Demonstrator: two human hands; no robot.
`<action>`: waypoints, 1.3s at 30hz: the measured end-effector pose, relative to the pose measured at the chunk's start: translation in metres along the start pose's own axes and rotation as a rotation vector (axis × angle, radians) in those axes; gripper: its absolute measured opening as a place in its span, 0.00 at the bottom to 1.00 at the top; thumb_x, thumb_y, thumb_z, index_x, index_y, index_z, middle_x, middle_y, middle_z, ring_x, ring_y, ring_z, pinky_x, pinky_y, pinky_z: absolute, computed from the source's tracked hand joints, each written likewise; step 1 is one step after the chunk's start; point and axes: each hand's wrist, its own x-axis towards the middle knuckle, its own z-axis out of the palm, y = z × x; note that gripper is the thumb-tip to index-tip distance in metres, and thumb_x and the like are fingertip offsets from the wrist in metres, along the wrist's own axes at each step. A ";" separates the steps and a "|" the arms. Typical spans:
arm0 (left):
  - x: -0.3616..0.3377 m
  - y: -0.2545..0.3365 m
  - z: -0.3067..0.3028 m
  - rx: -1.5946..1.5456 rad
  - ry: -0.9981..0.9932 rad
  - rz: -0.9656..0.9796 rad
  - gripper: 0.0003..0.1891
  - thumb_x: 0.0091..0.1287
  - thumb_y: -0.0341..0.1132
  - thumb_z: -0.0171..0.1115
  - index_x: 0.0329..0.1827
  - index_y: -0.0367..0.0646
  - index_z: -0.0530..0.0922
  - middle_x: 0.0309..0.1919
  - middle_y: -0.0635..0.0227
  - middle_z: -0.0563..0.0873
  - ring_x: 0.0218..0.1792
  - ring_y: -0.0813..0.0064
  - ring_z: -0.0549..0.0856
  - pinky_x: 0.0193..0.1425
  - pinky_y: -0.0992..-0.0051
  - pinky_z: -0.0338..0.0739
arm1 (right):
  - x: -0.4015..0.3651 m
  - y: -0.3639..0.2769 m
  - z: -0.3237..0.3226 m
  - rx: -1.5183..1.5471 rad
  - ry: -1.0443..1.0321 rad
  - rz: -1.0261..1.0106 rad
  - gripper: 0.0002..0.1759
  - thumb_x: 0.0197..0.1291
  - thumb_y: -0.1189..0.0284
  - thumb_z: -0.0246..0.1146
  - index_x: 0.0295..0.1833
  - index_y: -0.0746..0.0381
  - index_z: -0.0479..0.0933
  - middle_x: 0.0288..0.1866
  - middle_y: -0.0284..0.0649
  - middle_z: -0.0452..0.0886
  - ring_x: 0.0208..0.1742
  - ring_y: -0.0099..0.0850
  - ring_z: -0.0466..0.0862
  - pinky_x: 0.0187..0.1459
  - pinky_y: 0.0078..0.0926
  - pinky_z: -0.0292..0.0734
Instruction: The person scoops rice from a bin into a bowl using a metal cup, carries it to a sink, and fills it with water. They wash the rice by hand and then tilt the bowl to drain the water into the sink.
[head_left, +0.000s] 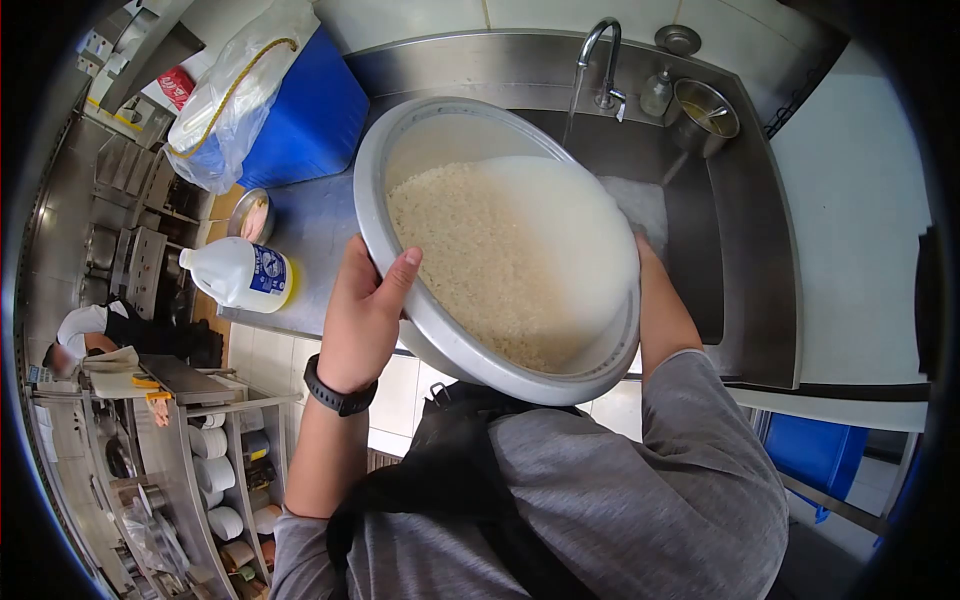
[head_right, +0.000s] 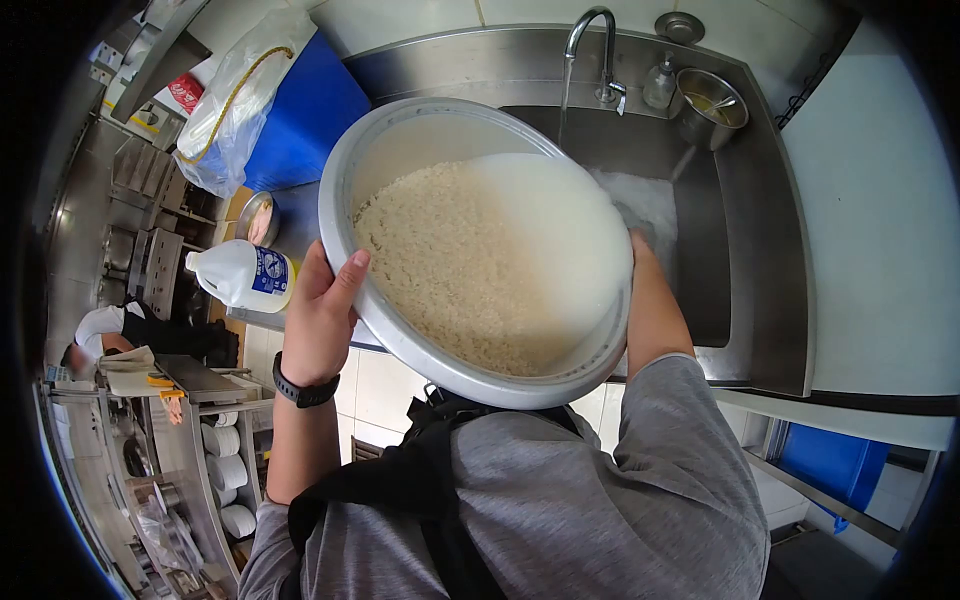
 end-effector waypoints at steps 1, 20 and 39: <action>0.000 0.001 0.002 -0.002 0.000 0.004 0.15 0.74 0.39 0.59 0.52 0.36 0.69 0.35 0.72 0.79 0.31 0.85 0.76 0.32 0.81 0.72 | 0.000 -0.001 0.001 0.011 -0.002 0.004 0.21 0.67 0.62 0.56 0.53 0.68 0.80 0.47 0.45 0.86 0.44 0.37 0.85 0.46 0.32 0.81; -0.006 0.017 0.027 -0.017 0.023 -0.032 0.15 0.73 0.36 0.60 0.53 0.35 0.69 0.33 0.72 0.78 0.30 0.85 0.76 0.32 0.81 0.73 | -0.006 0.011 -0.007 0.229 -0.036 0.079 0.21 0.68 0.61 0.55 0.54 0.66 0.80 0.48 0.43 0.85 0.47 0.35 0.85 0.48 0.31 0.80; -0.004 0.030 0.042 0.039 -0.023 -0.031 0.16 0.72 0.35 0.61 0.53 0.34 0.68 0.36 0.68 0.81 0.31 0.84 0.78 0.32 0.81 0.75 | -0.018 0.014 -0.021 0.446 -0.048 0.157 0.21 0.69 0.61 0.53 0.54 0.65 0.80 0.49 0.41 0.85 0.49 0.33 0.84 0.50 0.29 0.80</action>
